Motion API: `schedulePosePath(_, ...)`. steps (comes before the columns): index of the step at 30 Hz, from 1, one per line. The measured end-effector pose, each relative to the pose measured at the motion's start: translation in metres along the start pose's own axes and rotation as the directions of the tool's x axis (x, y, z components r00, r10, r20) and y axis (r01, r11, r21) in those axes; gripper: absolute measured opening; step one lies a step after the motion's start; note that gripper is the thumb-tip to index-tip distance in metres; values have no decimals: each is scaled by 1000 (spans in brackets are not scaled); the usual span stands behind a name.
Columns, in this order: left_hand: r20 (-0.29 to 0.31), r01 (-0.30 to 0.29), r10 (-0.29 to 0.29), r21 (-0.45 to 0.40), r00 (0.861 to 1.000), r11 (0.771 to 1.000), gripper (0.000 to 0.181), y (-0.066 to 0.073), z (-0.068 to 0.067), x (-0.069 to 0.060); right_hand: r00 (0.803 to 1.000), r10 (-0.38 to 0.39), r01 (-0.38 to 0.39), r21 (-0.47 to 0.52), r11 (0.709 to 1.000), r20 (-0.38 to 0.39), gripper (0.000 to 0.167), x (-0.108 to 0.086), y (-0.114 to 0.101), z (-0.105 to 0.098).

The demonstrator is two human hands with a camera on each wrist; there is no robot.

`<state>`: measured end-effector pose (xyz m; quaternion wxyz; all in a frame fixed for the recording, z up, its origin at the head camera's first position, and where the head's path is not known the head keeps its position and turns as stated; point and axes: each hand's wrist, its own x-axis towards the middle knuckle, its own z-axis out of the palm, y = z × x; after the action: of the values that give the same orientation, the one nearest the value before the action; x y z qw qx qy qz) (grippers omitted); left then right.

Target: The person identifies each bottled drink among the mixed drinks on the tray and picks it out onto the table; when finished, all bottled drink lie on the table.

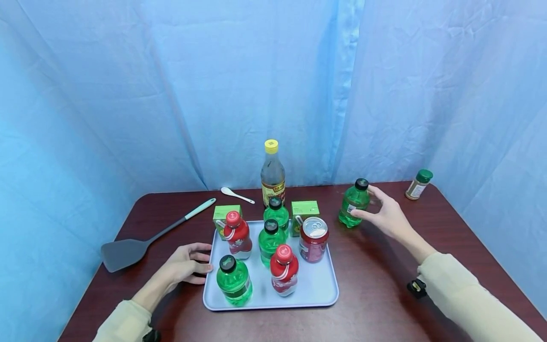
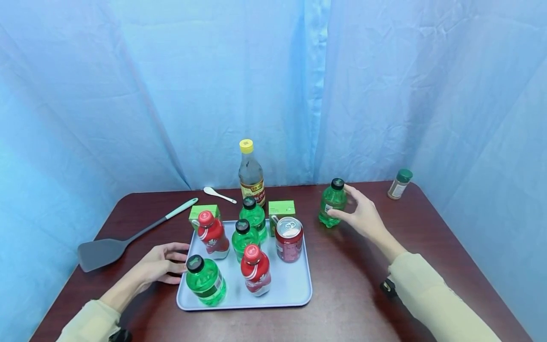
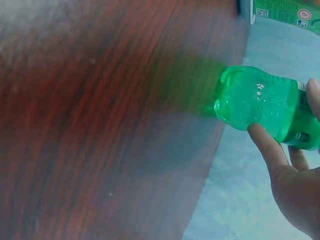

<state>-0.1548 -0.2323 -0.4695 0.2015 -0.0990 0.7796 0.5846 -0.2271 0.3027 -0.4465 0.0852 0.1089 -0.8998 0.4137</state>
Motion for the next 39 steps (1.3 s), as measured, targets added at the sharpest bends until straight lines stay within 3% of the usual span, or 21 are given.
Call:
schedulePosePath(6, 8, -3, 3, -4, 1000, 1000, 61, 0, 1, -1, 999, -32, 34, 54, 998, -31, 97, -3, -5, 0)
schedulePosePath(9, 8, 2, -2, -7, 1000, 1000, 61, 1, 1, -2, 997, -44, 51, 118, 992, -64, 103, -11, -29, -2)
schedulePosePath(12, 6, 3, -3, -5, 1000, 1000, 60, 2, 1, -4, 990, -65, 79, 111, 991, -127, 106, -22, -59, -4)
schedulePosePath(17, 6, -3, 3, 2, 1000, 1000, 61, 3, 1, -5, 954, -192, 213, 69, 975, -231, 110, -37, -89, -4)
schedulePosePath(19, 6, 1, -1, 3, 1000, 1000, 61, 3, 1, -5, 921, -292, 321, 76, 944, -259, 111, -41, -99, -2)
schedulePosePath(23, 3, 13, -13, -2, 1000, 1000, 61, 3, 0, -3, 823, -494, 535, 92, 840, -280, 96, -49, -119, 3)
schedulePosePath(25, 4, 15, -15, -4, 1000, 1000, 61, 2, 0, -3, 777, -566, 610, 104, 786, -275, 95, -53, -129, 7)
schedulePosePath(27, 3, 16, -16, -5, 1000, 1000, 61, 2, 0, -3, 747, -612, 655, 133, 743, -260, 96, -57, -137, 12)
schedulePosePath(31, 5, 16, -16, -4, 1000, 1000, 61, 2, 0, -2, 727, -654, 687, 238, 687, -210, 93, -65, -152, 22)
schedulePosePath(35, 8, 13, -13, -3, 1000, 1000, 61, 1, 0, -2, 721, -675, 685, 316, 657, -158, 91, -73, -162, 33)
schedulePosePath(37, 9, 11, -11, -3, 1000, 1000, 61, 1, 0, -1, 719, -685, 678, 338, 653, -118, 91, -77, -164, 41)
schedulePosePath(39, 10, 11, -11, -4, 1000, 1000, 61, 2, 0, 0, 733, -677, 651, 354, 671, -67, 93, -81, -162, 50)
